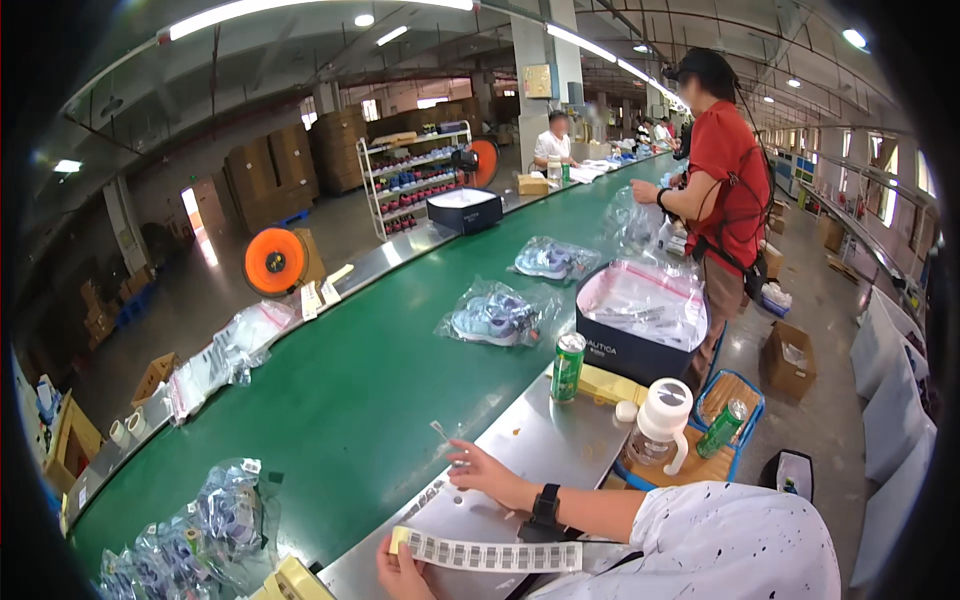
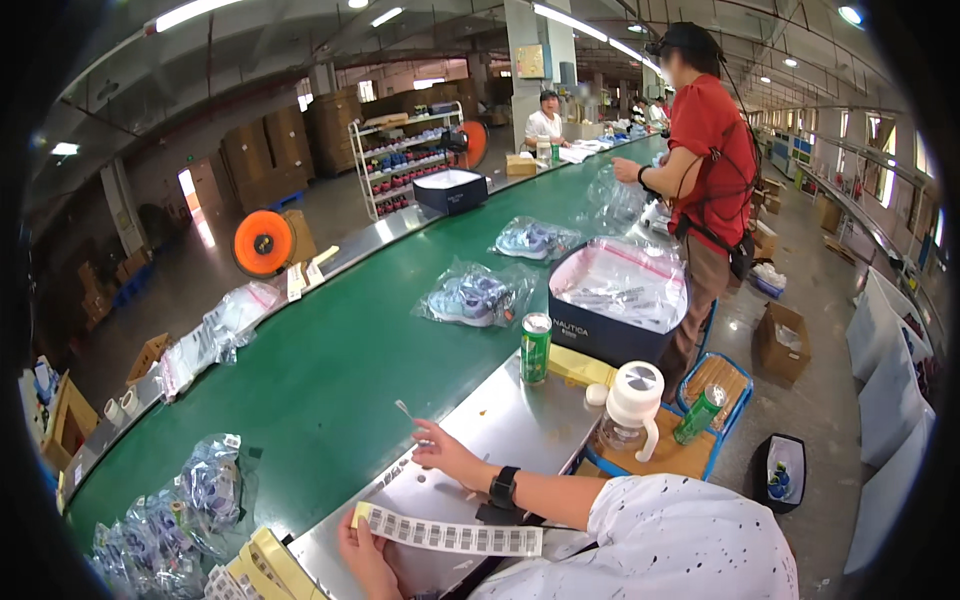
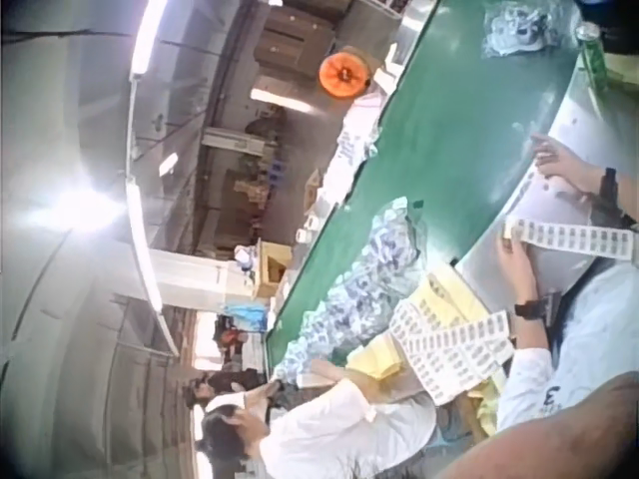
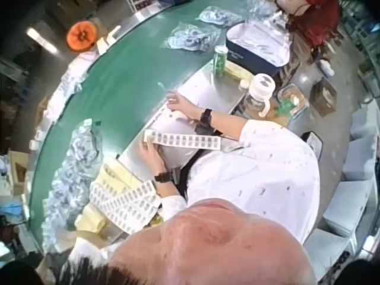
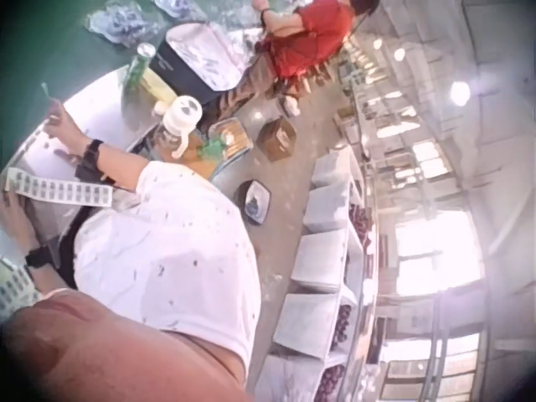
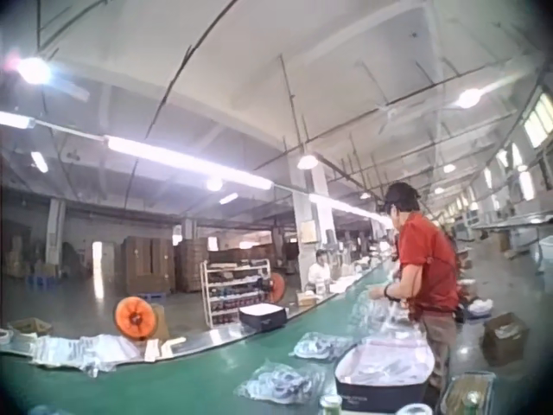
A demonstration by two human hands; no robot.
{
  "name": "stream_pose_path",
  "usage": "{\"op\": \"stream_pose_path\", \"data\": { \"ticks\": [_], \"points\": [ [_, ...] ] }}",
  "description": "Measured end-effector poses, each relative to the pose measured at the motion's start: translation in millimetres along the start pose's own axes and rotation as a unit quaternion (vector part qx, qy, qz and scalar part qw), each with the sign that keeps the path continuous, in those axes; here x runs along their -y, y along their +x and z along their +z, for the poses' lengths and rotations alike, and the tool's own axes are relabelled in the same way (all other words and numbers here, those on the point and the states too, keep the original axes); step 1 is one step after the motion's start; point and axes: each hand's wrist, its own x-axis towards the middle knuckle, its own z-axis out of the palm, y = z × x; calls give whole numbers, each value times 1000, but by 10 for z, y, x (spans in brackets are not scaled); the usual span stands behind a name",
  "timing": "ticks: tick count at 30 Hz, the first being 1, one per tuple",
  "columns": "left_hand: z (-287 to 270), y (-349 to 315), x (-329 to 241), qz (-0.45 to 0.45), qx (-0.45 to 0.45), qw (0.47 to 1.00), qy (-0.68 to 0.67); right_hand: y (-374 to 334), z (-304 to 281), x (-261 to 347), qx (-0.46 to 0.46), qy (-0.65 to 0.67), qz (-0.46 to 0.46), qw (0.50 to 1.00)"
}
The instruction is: The person stands at a green conveyor belt in a warehouse, applying barcode labels to plastic bags containing shoes. They peel individual labels from a sheet and stick them onto the packaging as the items move along the line. Other workers are visible in the background performing similar tasks.
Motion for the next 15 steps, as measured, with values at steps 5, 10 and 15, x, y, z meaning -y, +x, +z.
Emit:
{"op": "stream_pose_path", "data": {
  "ticks": [5, 10, 15],
  "points": [
    [-16, 44, 153, 32, 9, 999, 11, -24, 16, -21, -25, 5, 12, 1000],
    [-79, 114, 251, 48, 0, 998, 26, -27, 11, -57, -34, 22, 4, 999],
    [-42, 104, 263, 41, 14, 996, 77, -57, -67, -80, -41, 66, 24, 997]
  ]
}}
